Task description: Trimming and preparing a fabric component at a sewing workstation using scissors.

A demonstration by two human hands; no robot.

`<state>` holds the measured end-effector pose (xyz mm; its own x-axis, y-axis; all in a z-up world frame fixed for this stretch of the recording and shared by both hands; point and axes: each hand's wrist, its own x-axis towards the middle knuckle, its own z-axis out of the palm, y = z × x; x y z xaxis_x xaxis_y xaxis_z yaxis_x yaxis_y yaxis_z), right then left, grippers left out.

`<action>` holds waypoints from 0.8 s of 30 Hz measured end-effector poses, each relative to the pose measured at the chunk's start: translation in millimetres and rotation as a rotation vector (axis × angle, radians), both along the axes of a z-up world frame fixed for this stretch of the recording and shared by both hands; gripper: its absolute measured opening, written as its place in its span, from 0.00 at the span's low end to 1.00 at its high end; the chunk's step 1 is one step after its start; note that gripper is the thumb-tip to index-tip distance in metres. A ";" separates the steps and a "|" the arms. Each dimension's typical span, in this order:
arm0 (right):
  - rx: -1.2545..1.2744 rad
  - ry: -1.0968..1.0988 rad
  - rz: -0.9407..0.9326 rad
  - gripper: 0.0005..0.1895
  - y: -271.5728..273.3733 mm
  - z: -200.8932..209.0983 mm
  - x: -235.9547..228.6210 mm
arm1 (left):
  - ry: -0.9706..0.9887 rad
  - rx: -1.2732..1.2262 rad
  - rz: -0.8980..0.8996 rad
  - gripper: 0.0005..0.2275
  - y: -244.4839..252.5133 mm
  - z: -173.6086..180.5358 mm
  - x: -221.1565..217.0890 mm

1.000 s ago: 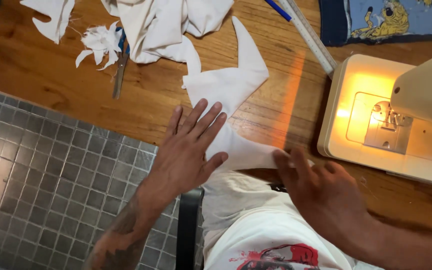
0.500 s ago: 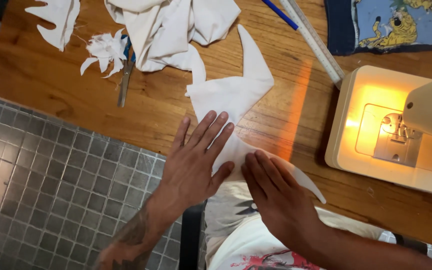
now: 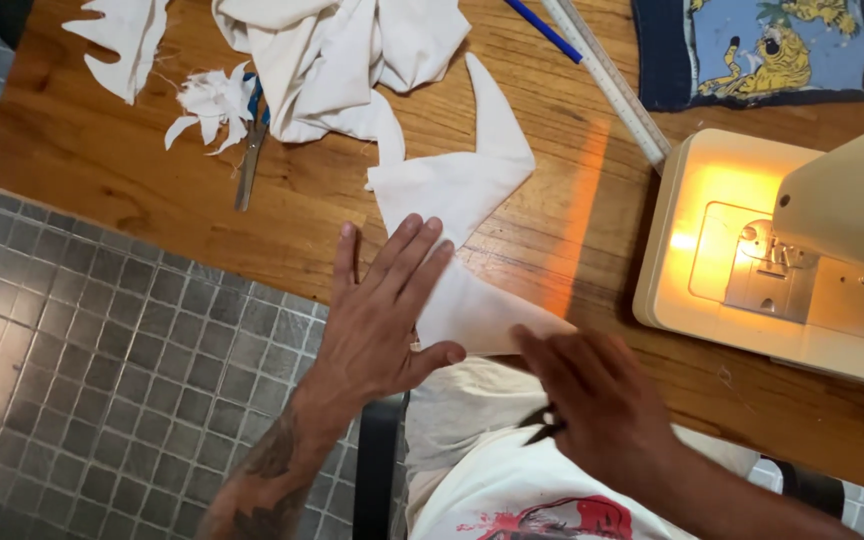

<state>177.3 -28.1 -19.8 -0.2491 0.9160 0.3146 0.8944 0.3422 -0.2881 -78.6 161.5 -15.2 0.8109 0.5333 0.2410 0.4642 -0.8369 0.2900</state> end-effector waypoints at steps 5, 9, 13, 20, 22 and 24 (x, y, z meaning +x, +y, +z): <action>-0.462 0.025 -0.428 0.62 -80.4 -62.1 56.6 | -0.033 0.032 -0.024 0.44 0.4 -8.6 2.8; -0.627 -0.013 -0.766 0.26 -93.4 -38.4 56.6 | -0.028 0.051 -0.046 0.44 -0.7 -1.6 3.3; -0.298 -0.146 -0.851 0.49 -126.2 -47.9 84.9 | 0.028 0.056 -0.090 0.41 4.5 -4.0 -2.4; -0.008 -0.235 -0.704 0.25 -167.5 -71.6 139.2 | 0.062 -0.004 -0.121 0.44 4.5 1.1 -4.7; 0.020 -0.246 -0.730 0.26 -169.3 -69.6 143.3 | 0.057 -0.002 -0.096 0.45 5.3 -0.8 -4.4; 0.045 -0.259 -0.765 0.27 -174.1 -67.4 148.1 | 0.050 -0.005 -0.080 0.45 5.8 -2.0 -2.9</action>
